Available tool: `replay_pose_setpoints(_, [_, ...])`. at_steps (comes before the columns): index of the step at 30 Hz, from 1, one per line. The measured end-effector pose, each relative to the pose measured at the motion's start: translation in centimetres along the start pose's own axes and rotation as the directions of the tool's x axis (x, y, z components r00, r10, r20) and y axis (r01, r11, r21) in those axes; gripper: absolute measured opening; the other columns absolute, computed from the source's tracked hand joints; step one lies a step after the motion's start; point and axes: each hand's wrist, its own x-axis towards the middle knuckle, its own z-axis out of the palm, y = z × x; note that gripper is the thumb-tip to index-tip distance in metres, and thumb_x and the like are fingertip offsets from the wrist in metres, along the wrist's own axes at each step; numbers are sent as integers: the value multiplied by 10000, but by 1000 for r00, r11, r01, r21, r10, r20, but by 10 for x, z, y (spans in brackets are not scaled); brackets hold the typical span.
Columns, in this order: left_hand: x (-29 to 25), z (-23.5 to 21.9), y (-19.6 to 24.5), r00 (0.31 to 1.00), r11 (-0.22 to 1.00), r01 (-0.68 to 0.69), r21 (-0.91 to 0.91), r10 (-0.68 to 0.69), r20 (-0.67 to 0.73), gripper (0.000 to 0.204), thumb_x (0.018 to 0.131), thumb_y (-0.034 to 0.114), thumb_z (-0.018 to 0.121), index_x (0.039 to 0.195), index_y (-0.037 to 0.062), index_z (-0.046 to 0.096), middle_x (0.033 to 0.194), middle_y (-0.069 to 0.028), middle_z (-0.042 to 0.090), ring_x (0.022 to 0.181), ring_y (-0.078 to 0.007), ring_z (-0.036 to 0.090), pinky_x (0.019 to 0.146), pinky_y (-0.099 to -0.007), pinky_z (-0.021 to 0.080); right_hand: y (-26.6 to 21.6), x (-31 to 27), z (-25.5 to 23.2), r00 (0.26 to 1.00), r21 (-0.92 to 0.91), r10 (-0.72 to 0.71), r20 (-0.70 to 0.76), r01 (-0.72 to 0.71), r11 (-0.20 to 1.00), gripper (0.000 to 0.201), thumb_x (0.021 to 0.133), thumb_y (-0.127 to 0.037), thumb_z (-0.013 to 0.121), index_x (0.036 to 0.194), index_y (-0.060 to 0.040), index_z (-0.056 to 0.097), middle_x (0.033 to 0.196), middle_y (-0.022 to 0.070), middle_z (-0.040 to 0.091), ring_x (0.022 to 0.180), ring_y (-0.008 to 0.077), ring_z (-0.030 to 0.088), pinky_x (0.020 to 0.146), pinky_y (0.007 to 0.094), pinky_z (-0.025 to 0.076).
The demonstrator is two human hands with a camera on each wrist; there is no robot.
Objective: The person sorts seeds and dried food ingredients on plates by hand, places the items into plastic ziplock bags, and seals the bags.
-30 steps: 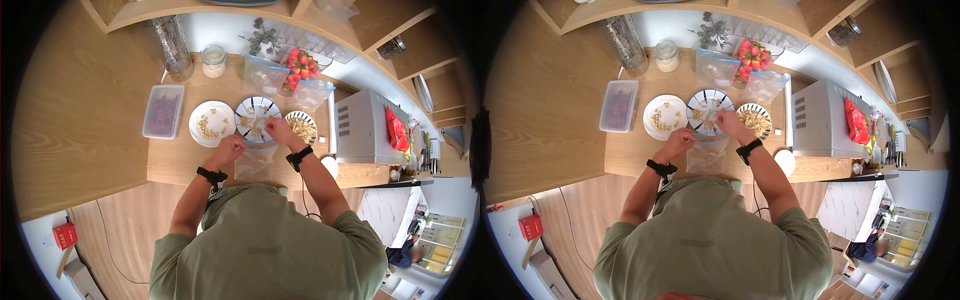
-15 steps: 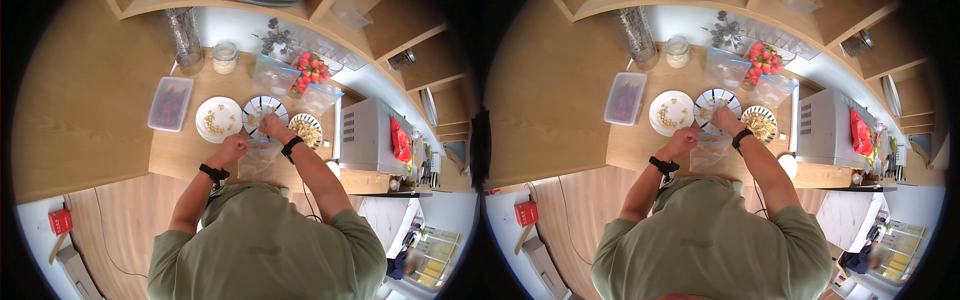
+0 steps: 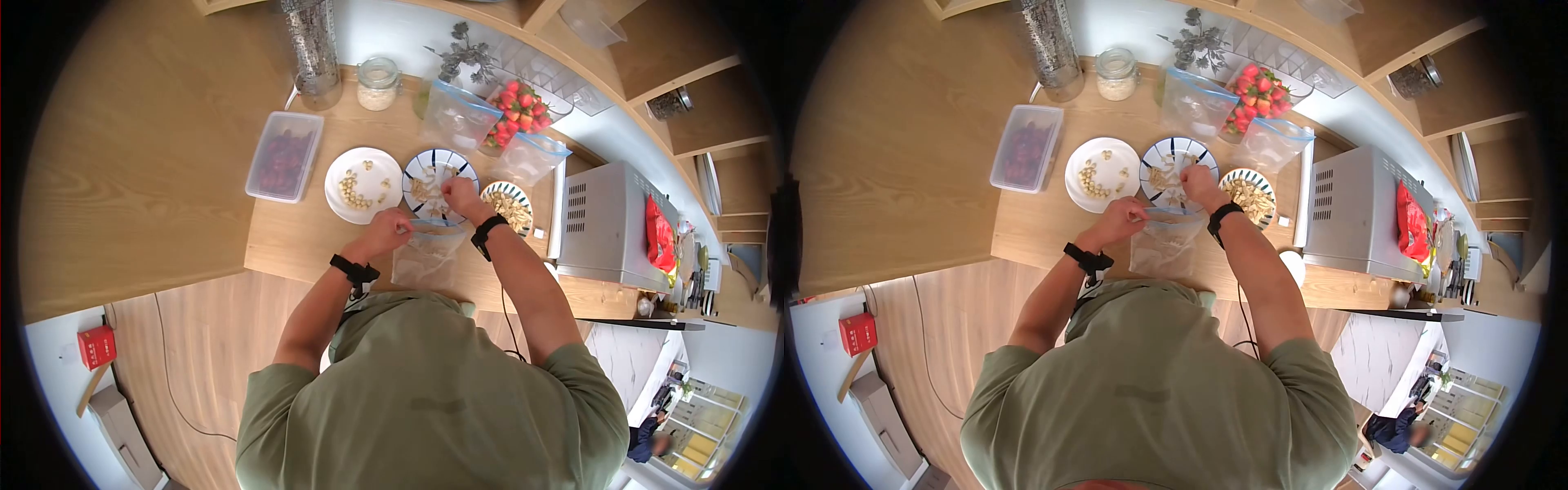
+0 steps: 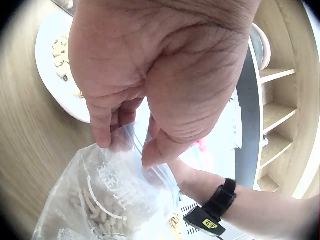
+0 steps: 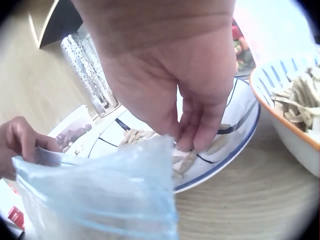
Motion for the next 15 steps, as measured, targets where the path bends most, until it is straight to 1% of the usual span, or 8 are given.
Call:
replay_pose_setpoints(5, [2,2,-3,1000,1000,-1,-2,1,-9,118,728,71,733,845,59,724,905,-87,639,754,-196,604,668,-296,492,-4,-5,-4,999,15,38,-9,-37,999,97,700,-59,651,789,-73,686,787,139,679,729,302,661,684,378,528])
replay_pose_setpoints(8, [3,4,-8,998,999,-46,-16,46,-34,118,731,70,732,849,59,723,903,-93,639,760,-208,610,674,-305,499,-4,-11,-11,996,95,5,-92,4,995,95,718,-61,675,812,-56,691,760,111,682,694,238,663,659,343,529])
replay_pose_setpoints(10, [2,4,-11,990,991,-129,19,130,-58,114,720,57,729,833,58,717,897,-103,640,774,-231,617,675,-323,504,-8,-18,-16,995,372,43,-87,-7,928,83,745,-45,699,827,-34,692,732,69,674,669,144,644,633,293,521])
replay_pose_setpoints(11, [1,2,-11,991,993,-114,27,116,-73,114,720,57,729,833,58,717,897,-103,640,774,-231,617,675,-323,504,-14,-23,-21,997,378,25,-76,6,926,83,745,-45,699,827,-34,692,732,69,674,669,144,644,633,293,521])
replay_pose_setpoints(12, [1,2,-10,989,991,-130,29,131,-74,110,711,49,727,820,59,713,888,-106,640,779,-244,619,672,-333,506,-23,-29,-32,992,633,82,98,-126,764,72,760,-35,702,829,-23,690,729,56,666,666,116,629,626,272,515])
replay_pose_setpoints(13, [2,2,-10,986,989,-146,30,147,-75,107,702,42,726,807,60,709,879,-108,639,785,-257,620,669,-344,508,-31,-36,-42,955,797,87,285,-286,531,61,774,-25,706,831,-12,689,725,44,659,664,89,614,620,251,509])
replay_pose_setpoints(14, [3,3,-11,986,990,-133,35,136,-92,107,702,42,726,807,60,709,879,-108,639,785,-257,620,669,-344,508,-39,-41,-45,953,795,68,295,-285,535,61,774,-25,706,831,-12,689,725,44,659,664,89,614,620,251,509])
replay_pose_setpoints(15, [3,4,-13,983,987,-159,23,160,-94,104,697,40,724,797,62,705,870,-109,641,790,-263,622,671,-350,507,-46,-48,-48,939,750,-6,344,-271,603,55,784,-17,700,838,-12,690,721,42,657,649,88,610,611,243,503])
